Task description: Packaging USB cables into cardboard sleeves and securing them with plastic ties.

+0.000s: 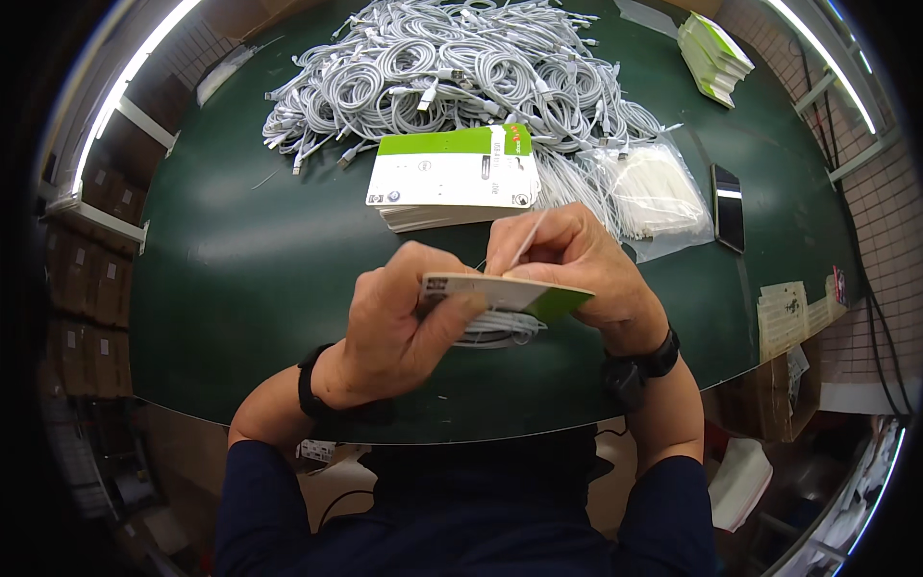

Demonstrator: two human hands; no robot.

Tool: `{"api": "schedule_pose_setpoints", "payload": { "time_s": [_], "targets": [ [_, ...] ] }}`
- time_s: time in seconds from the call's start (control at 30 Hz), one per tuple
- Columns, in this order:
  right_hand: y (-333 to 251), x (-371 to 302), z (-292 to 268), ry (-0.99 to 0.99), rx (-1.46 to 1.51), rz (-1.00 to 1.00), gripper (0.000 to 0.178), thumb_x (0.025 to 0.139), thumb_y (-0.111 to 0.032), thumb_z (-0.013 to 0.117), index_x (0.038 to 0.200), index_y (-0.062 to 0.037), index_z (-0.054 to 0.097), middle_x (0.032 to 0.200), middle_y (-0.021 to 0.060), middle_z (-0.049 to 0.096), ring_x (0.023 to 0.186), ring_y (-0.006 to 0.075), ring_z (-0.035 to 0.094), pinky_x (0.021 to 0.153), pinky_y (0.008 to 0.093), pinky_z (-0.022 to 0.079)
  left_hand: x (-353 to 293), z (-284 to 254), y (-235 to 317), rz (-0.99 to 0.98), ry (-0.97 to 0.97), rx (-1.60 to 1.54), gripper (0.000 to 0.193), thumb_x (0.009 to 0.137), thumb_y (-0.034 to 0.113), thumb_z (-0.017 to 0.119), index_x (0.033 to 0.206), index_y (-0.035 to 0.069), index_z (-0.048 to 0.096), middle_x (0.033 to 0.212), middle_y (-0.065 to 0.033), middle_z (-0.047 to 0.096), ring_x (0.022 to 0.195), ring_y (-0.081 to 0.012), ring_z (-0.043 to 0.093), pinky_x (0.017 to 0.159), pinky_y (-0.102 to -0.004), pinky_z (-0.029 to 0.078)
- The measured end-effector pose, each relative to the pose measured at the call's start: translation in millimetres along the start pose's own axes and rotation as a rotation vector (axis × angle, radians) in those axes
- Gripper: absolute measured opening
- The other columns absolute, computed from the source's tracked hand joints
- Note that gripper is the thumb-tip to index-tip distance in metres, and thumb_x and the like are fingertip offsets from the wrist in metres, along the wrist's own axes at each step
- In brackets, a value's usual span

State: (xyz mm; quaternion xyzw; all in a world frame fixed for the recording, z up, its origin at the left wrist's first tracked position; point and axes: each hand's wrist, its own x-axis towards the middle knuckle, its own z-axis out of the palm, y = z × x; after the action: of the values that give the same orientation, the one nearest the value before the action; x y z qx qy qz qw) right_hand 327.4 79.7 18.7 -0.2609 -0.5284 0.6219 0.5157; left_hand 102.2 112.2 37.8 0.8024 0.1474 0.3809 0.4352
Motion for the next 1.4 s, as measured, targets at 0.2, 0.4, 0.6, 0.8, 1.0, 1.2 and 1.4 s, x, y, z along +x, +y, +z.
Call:
{"api": "schedule_pose_setpoints", "payload": {
  "time_s": [0.2, 0.4, 0.6, 0.8, 1.0, 1.2, 1.4],
  "targets": [
    [6.2, 6.4, 12.7, 0.425, 0.145, -0.041, 0.013, 0.092, -0.010, 0.072, 0.100, 0.0007, 0.070, 0.092, 0.0066, 0.067, 0.075, 0.0121, 0.061, 0.065, 0.0235, 0.048, 5.7, 5.7, -25.0, -0.110, 0.160, -0.355, 0.015, 0.105, 0.010, 0.054, 0.115, 0.000, 0.057, 0.094, -0.0094, 0.071, 0.086, -0.0095, 0.066, 0.073, -0.0273, 0.055],
    [-2.1, 1.0, 13.6, 0.439, -0.651, -0.559, 0.026, 0.083, -0.002, 0.078, 0.107, -0.0032, 0.067, 0.090, 0.0059, 0.062, 0.077, 0.0157, 0.055, 0.065, 0.0284, 0.044, 15.8, 0.9, -30.4, -0.195, 0.345, -0.676, 0.019, 0.107, 0.007, 0.048, 0.122, -0.001, 0.055, 0.108, -0.0084, 0.069, 0.093, -0.0089, 0.065, 0.081, -0.0254, 0.055],
    [5.3, 10.7, 33.2, 0.253, -1.450, -0.826, 0.027, 0.073, 0.000, 0.077, 0.098, -0.0104, 0.075, 0.088, 0.0019, 0.063, 0.071, 0.0176, 0.054, 0.059, 0.0271, 0.045, 16.4, 1.0, -36.4, -0.242, 0.347, -0.700, 0.020, 0.107, 0.008, 0.047, 0.123, -0.001, 0.055, 0.109, -0.0083, 0.069, 0.094, -0.0084, 0.064, 0.082, -0.0254, 0.055],
    [12.6, 12.4, 34.3, 0.285, -1.605, -0.796, 0.038, 0.062, -0.001, 0.086, 0.095, -0.0141, 0.075, 0.084, -0.0002, 0.061, 0.076, 0.0197, 0.054, 0.062, 0.0309, 0.045, 14.9, 1.2, -41.7, -0.254, 0.321, -0.649, 0.021, 0.106, 0.008, 0.048, 0.123, -0.001, 0.056, 0.110, -0.0079, 0.068, 0.097, -0.0078, 0.062, 0.083, -0.0251, 0.054],
    [17.9, 10.8, 35.6, 0.375, -1.606, -0.809, 0.036, 0.062, 0.001, 0.086, 0.092, -0.0148, 0.074, 0.087, -0.0005, 0.061, 0.077, 0.0199, 0.055, 0.062, 0.0309, 0.045, 12.3, 3.1, -36.7, -0.227, 0.288, -0.572, 0.020, 0.106, 0.007, 0.050, 0.122, -0.002, 0.056, 0.110, -0.0079, 0.068, 0.097, -0.0081, 0.062, 0.084, -0.0247, 0.053],
    [9.0, 13.9, 32.0, 0.275, -1.473, -0.775, 0.035, 0.062, 0.000, 0.087, 0.091, -0.0152, 0.073, 0.089, -0.0004, 0.062, 0.078, 0.0209, 0.055, 0.065, 0.0323, 0.046, 13.4, 0.2, -34.2, -0.239, 0.332, -0.627, 0.019, 0.105, 0.007, 0.051, 0.121, -0.002, 0.057, 0.111, -0.0085, 0.068, 0.096, -0.0085, 0.063, 0.083, -0.0258, 0.054],
    [4.0, 15.1, 33.9, 0.209, -1.446, -0.650, 0.037, 0.061, -0.002, 0.088, 0.093, -0.0159, 0.074, 0.089, -0.0009, 0.062, 0.079, 0.0211, 0.054, 0.067, 0.0330, 0.046, 11.8, -0.9, -45.4, -0.282, 0.294, -0.569, 0.025, 0.106, 0.008, 0.049, 0.129, -0.001, 0.054, 0.115, -0.0089, 0.068, 0.101, -0.0097, 0.065, 0.088, -0.0261, 0.055]
  ]
}}
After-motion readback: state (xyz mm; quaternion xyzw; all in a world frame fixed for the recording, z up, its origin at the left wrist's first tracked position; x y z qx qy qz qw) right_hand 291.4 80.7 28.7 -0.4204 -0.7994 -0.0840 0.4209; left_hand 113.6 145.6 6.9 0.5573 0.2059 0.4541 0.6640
